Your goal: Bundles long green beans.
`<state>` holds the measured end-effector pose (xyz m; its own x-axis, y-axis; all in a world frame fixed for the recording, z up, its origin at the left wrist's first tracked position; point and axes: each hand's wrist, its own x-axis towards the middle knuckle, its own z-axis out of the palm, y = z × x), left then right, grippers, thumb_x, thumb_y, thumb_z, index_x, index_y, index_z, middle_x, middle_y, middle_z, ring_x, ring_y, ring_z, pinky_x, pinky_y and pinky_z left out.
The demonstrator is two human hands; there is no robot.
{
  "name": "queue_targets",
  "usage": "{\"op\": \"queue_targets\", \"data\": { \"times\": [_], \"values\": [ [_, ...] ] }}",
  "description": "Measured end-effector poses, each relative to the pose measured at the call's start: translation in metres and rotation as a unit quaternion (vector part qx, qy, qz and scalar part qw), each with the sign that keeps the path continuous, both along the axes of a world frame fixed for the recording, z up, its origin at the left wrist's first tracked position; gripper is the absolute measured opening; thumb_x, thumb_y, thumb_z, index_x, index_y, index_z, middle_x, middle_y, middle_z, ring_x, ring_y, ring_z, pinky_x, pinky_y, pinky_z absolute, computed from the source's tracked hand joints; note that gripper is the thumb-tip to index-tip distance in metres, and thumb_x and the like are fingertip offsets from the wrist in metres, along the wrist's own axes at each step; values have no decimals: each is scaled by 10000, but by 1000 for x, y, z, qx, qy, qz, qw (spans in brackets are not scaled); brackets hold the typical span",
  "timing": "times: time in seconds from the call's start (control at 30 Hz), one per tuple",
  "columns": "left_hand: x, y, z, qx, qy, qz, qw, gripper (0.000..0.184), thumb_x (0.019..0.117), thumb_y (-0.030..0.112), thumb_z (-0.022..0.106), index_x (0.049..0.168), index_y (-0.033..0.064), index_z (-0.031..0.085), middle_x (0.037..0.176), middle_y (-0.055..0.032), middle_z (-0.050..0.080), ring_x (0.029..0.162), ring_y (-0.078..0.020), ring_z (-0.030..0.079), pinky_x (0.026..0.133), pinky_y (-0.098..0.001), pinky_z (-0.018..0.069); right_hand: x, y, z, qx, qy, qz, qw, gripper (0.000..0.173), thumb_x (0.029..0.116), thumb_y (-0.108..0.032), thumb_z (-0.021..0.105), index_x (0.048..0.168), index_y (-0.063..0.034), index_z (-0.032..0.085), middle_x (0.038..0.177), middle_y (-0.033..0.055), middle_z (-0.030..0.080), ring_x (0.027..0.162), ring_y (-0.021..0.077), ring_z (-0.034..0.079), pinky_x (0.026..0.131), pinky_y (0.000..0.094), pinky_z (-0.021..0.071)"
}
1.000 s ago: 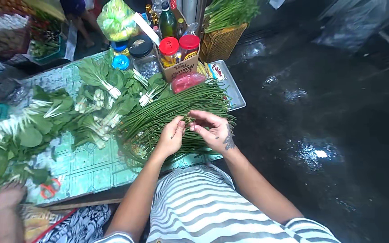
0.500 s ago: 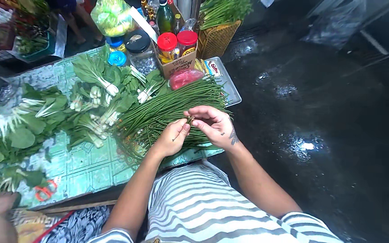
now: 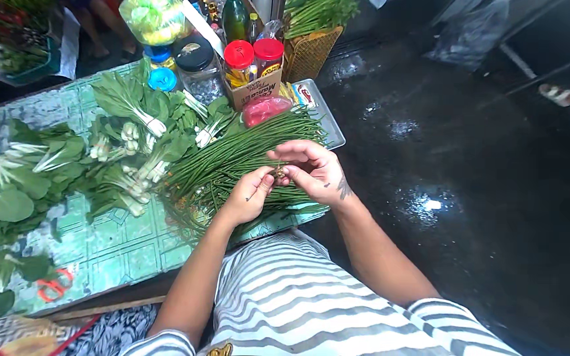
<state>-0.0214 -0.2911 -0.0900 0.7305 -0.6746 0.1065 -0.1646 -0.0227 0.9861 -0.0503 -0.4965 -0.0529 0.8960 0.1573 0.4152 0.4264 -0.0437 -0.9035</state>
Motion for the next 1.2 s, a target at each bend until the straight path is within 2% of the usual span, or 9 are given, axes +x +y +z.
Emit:
{"op": "queue_targets", "data": {
  "times": [0.17,0.3,0.43,0.57,0.73,0.9,1.07,1.13,1.2],
  "values": [
    [1,3,6,64,-57,14,996,301,1108,207,391,1197,74,646,871,-3,630,656,-62,535,601,-225,474,5,-6,-1,-91,-48,-46,994,425,886,55,670,1302,21,590,1231,114,725,984,199,756,839,360,666],
    [3,-1,7,131,-95,49,986,259,1103,219,412,969,93,594,749,-5,541,623,-95,516,568,-265,456,6,-4,0,-249,-149,-104,951,363,907,22,638,1250,-65,720,1130,47,756,821,90,710,759,299,626],
    [4,-1,5,192,-128,93,968,305,1105,222,416,1223,61,646,998,-57,685,883,-125,663,816,-343,570,8,-9,-8,-191,-115,-124,967,383,870,-40,769,1245,-36,692,1183,76,742,766,111,723,671,294,642],
    [4,-1,4,195,-104,104,970,314,1112,225,400,1256,70,631,1008,-55,687,873,-122,661,805,-335,567,7,-15,-18,-79,-31,-49,995,748,765,-93,841,1380,-33,419,1292,149,680,1099,277,727,922,447,647],
    [4,-8,9,179,-76,26,980,295,1108,203,403,1214,69,644,940,-39,665,794,-104,635,746,-303,561,14,-16,-19,-166,-53,0,985,941,727,-271,856,1467,-1,341,1186,98,722,1094,185,715,986,399,604],
    [4,-8,5,69,41,-18,997,295,1101,174,369,1211,57,618,840,-36,624,673,-101,567,631,-263,506,18,-15,-17,-230,-26,6,973,741,749,-214,848,1376,-34,497,1034,12,722,933,102,710,867,330,625],
    [0,-8,-3,-25,145,60,987,268,1104,160,359,1261,72,558,836,-42,606,693,-117,598,665,-271,546,-2,-12,-36,-171,19,-77,982,272,785,-219,863,897,-85,654,804,-16,693,708,80,686,675,298,629],
    [-3,-13,-6,-44,152,95,983,221,1094,145,395,1235,84,553,837,-57,595,684,-131,593,655,-281,548,-11,-7,-44,-132,8,-50,990,160,847,-200,818,829,-89,703,810,-26,716,774,79,700,748,312,628],
    [-6,-18,-11,-69,153,125,978,213,1097,157,400,1242,101,546,865,-66,594,705,-143,601,671,-306,557,-17,-5,-53,-69,-7,20,997,92,922,-144,755,893,-57,765,946,22,765,979,146,732,969,407,608]
  ]
}}
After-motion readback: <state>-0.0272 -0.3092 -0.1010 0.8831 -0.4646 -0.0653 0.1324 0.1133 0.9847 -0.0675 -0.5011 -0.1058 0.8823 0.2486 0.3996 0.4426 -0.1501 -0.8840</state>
